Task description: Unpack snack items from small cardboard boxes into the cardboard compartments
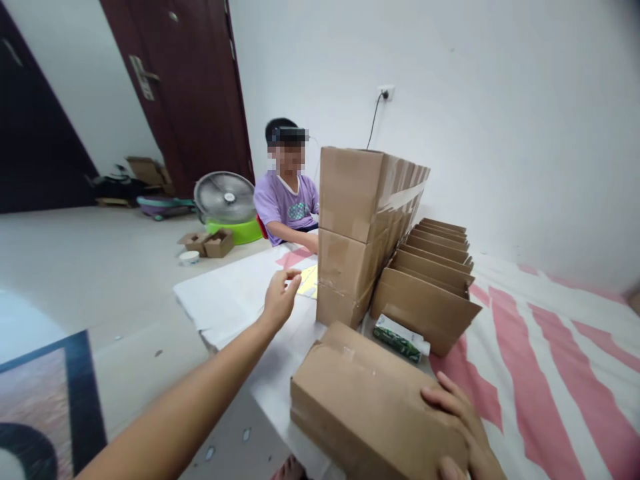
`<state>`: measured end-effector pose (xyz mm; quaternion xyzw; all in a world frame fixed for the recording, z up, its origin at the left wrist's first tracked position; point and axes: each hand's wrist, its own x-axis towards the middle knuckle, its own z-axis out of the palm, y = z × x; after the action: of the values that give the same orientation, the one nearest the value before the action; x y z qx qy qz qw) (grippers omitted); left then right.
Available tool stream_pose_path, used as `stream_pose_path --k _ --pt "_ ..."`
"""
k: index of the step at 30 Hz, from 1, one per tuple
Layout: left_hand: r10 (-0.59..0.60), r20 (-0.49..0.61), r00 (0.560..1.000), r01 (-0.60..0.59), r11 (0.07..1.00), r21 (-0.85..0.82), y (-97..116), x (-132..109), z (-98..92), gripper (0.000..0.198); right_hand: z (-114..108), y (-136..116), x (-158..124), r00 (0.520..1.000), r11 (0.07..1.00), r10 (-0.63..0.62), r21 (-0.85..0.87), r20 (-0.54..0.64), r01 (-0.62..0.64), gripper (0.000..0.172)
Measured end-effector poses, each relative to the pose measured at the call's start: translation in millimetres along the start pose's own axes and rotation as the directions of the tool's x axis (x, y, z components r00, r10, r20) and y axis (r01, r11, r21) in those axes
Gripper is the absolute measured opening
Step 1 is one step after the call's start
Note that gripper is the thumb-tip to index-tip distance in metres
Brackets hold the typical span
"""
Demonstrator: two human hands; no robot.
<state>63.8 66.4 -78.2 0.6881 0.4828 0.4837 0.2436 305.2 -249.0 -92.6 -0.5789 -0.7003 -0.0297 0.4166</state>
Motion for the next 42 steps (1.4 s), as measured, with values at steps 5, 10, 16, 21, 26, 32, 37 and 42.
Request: stream_pose_path --k 5,10,16,21,26,32,37,42 --pt "0.277 0.540 0.795 -0.041 0.912 -0.408 43.6 -86.4 -31.1 0.047 8.7 -5.4 -1.6 0.993 0.992 0.094 0.092 -0.073 -0.087 0.044" --pt "0.249 0.730 0.637 0.095 0.914 -0.395 73.1 -117.4 -24.3 0.042 -6.3 -14.7 -14.7 0.999 1.000 0.019 -0.005 -0.043 -0.020 0.031" --pt "0.297 0.803 0.517 0.050 0.926 -0.375 115.2 -137.0 10.3 0.044 -60.9 -17.6 -54.7 0.994 0.990 0.108 -0.090 -0.011 -0.108 0.033" --pt "0.306 0.860 0.408 0.033 0.936 -0.349 149.5 -147.6 41.0 0.044 -102.4 -4.2 -77.5 0.976 0.971 0.217 -0.104 -0.009 -0.217 0.034" --pt "0.348 0.811 0.470 0.081 0.898 -0.432 140.7 -161.0 49.4 0.044 -133.3 40.7 -125.0 0.900 0.838 0.407 -0.328 -0.157 -0.436 0.033" --pt "0.388 0.758 0.524 0.142 0.838 -0.527 119.0 -171.0 51.4 0.048 -139.5 89.7 -186.4 0.948 0.765 0.318 -0.587 -0.011 -0.264 0.034" --pt "0.330 0.818 0.472 0.427 0.725 -0.540 128.3 -177.8 49.3 0.060 -169.1 65.0 -120.0 0.970 0.697 0.212 -0.678 -0.119 -0.235 0.032" --pt "0.307 0.825 0.474 0.502 0.676 -0.540 137.7 -179.7 46.2 0.058 -164.6 -16.0 -12.0 0.986 0.772 -0.044 -0.621 0.161 0.136 0.040"
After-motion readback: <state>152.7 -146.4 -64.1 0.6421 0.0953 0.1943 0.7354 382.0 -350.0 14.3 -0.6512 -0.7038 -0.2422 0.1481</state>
